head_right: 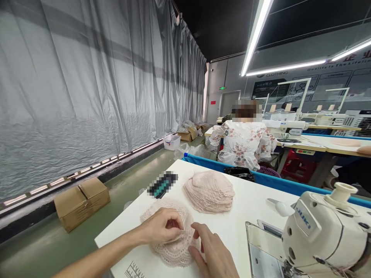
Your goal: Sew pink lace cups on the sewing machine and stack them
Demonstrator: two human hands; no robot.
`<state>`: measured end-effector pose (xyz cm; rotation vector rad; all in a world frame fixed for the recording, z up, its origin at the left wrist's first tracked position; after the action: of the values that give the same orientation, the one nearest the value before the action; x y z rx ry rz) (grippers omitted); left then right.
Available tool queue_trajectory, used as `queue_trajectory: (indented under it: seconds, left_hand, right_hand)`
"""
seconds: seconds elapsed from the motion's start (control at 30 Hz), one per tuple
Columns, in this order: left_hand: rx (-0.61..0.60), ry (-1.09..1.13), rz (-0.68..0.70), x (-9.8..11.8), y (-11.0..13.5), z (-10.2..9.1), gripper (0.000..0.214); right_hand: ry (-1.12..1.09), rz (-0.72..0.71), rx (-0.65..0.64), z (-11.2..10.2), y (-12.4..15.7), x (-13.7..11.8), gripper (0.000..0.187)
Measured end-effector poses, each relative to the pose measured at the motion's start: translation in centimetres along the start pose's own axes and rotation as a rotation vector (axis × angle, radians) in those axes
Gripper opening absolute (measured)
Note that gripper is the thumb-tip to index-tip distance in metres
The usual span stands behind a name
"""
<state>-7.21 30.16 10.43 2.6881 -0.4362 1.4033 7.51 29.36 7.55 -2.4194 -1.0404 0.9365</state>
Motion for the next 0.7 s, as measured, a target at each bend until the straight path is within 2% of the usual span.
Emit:
queue_trajectory:
  seconds: [0.1, 0.2, 0.57, 0.7]
  left_hand:
    - [-0.021, 0.096, -0.079, -1.3, -0.1, -0.2, 0.016]
    - [-0.041, 0.145, -0.110, -2.0, -0.1, 0.0, 0.016]
    - [-0.019, 0.036, -0.001, 0.3, 1.4, 0.1, 0.010]
    - [-0.046, -0.143, 0.012, 0.7, 2.0, 1.0, 0.017]
  right_hand:
    - [0.166, -0.149, -0.097, 0.1, -0.7, -2.0, 0.017]
    - [0.247, -0.254, -0.214, 0.5, -1.2, -3.1, 0.016]
    - [0.136, -0.147, -0.293, 1.0, -2.5, -2.7, 0.027]
    - [0.065, -0.127, -0.299, 1.1, -3.2, -2.7, 0.028]
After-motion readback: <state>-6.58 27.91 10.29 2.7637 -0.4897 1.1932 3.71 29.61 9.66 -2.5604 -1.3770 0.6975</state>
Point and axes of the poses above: each hand's wrist, its own y-axis away from the middle knuckle, its own z-axis out of the palm, x = y × z, the point moved 8 cm from there along -y, towards the middle knuckle, and after that the axes turned 3 degrees about -z, right-handed, at the moved point
